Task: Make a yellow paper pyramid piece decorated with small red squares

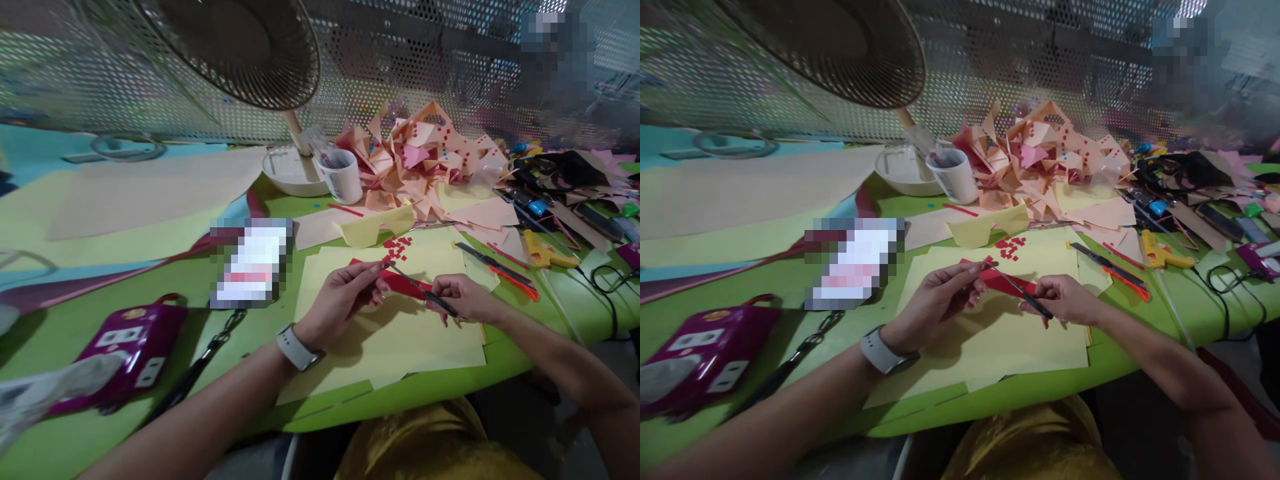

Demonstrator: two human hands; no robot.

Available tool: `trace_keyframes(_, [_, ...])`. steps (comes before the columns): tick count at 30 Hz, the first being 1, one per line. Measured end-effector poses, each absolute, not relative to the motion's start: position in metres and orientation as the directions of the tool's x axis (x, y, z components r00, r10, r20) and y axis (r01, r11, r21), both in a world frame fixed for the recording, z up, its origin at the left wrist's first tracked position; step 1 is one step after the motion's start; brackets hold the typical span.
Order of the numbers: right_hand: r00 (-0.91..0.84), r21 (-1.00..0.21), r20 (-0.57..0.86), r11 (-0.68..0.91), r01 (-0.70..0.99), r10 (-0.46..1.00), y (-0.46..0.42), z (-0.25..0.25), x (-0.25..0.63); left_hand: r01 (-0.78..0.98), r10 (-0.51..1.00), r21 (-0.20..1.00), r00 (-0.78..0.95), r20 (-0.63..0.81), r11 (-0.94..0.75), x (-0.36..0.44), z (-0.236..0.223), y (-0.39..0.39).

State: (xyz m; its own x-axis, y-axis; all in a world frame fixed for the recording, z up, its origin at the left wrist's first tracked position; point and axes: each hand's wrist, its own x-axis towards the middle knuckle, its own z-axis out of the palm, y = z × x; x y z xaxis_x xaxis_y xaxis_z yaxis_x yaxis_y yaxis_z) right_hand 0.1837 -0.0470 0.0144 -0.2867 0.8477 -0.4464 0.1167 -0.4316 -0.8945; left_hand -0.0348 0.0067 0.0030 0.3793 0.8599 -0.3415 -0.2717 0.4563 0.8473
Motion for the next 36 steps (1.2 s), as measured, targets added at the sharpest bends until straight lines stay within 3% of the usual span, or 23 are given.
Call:
trace_keyframes(21, [-0.197, -0.890, -0.452, -0.428, 0.156, 0.870, -0.045, 0.015, 0.186, -0.286, 0.863, 0.838, 0.357, -0.357, 0.465, -0.034, 0.003, 0.009])
trace_keyframes(36, [-0.274, -0.890, -0.454, -0.413, 0.194, 0.848, -0.046, 0.015, 0.187, -0.337, 0.854, 0.815, 0.406, -0.325, 0.470, -0.035, 0.001, 0.007])
